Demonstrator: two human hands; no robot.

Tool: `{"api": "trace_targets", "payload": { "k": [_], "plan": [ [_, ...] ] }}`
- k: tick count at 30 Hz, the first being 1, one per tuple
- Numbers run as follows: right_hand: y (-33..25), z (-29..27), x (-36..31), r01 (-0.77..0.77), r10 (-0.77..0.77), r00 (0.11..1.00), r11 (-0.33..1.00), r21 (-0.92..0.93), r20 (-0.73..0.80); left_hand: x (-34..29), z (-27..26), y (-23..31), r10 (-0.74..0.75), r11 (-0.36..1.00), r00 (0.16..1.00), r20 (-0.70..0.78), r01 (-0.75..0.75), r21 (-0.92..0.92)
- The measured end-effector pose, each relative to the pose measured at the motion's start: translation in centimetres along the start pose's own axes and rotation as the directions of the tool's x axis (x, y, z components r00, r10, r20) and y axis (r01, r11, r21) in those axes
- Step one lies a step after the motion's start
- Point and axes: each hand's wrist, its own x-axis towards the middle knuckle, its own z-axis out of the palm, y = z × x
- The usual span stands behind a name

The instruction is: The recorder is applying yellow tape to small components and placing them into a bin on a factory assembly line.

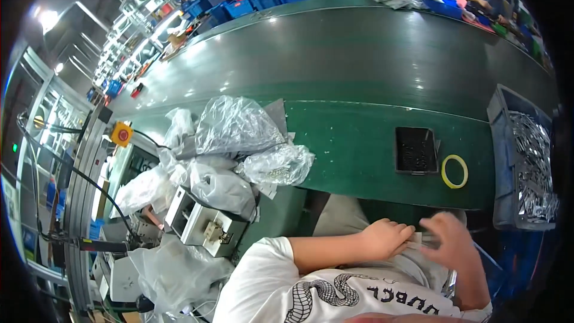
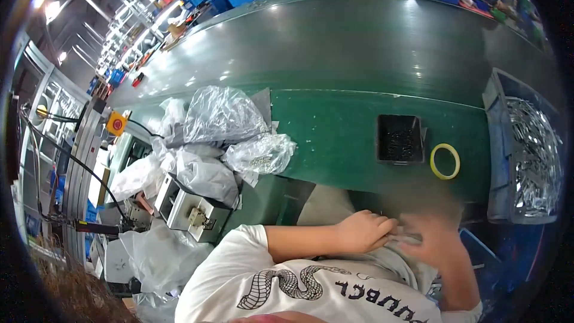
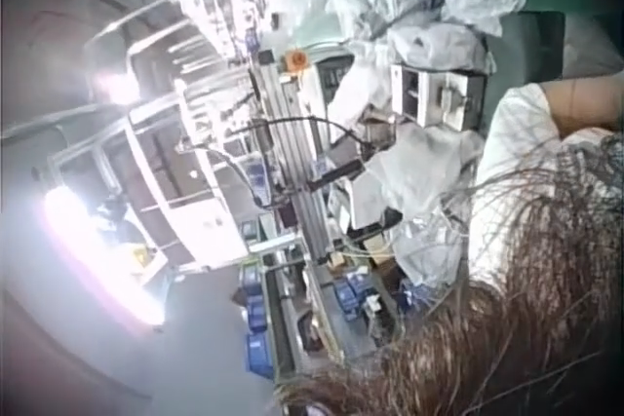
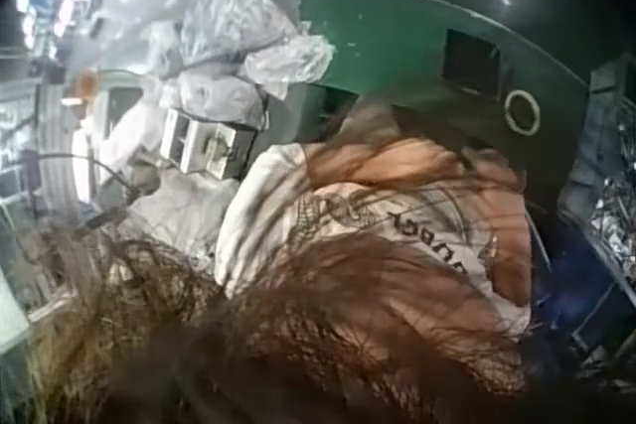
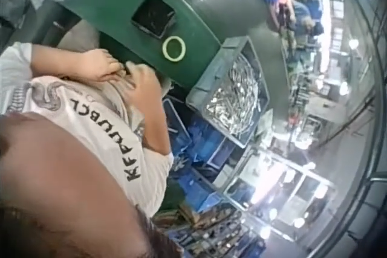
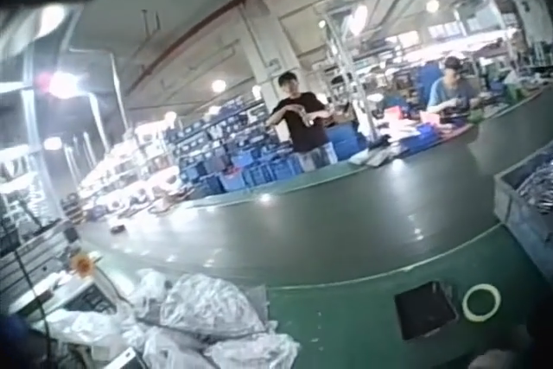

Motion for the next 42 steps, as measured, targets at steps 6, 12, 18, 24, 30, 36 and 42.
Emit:
{"api": "trace_targets", "payload": {
  "k": [6,12,18,24,30,36,42],
  "plan": [
    [8.8,2.9,1.7,-0.392,0.304,0.895,0.885,-0.25,-0.327,0.6,1.0,-2.2,-0.313,0.772,0.918,0.244,0.396,-0.497],
    [12.3,6.3,0.9,-0.407,0.268,0.863,0.871,-0.276,-0.429,0.3,2.7,-1.2,-0.283,0.154,0.828,0.485,0.538,-0.829],
    [8.6,5.2,-0.6,-0.076,0.322,0.662,0.927,0.367,-0.677,-0.1,0.0,-1.3,-0.392,0.082,0.859,0.329,0.388,-0.918],
    [2.9,4.9,-2.5,0.067,0.103,0.908,0.921,0.384,-0.405,0.6,-1.6,-0.9,-0.472,-0.101,0.802,0.366,0.363,-0.926],
    [2.6,6.2,-2.8,0.111,0.057,0.908,0.922,0.371,-0.414,0.5,-1.1,0.5,-0.413,-0.052,0.843,0.346,0.357,-0.933],
    [2.3,6.0,-2.2,0.145,0.011,0.908,0.93,0.338,-0.419,-0.1,-1.0,0.5,-0.406,0.065,0.872,0.272,0.325,-0.944],
    [2.9,6.3,-1.9,0.216,-0.072,0.902,0.929,0.3,-0.426,-0.2,-0.9,0.3,-0.377,0.129,0.896,0.236,0.303,-0.944]
  ]
}}
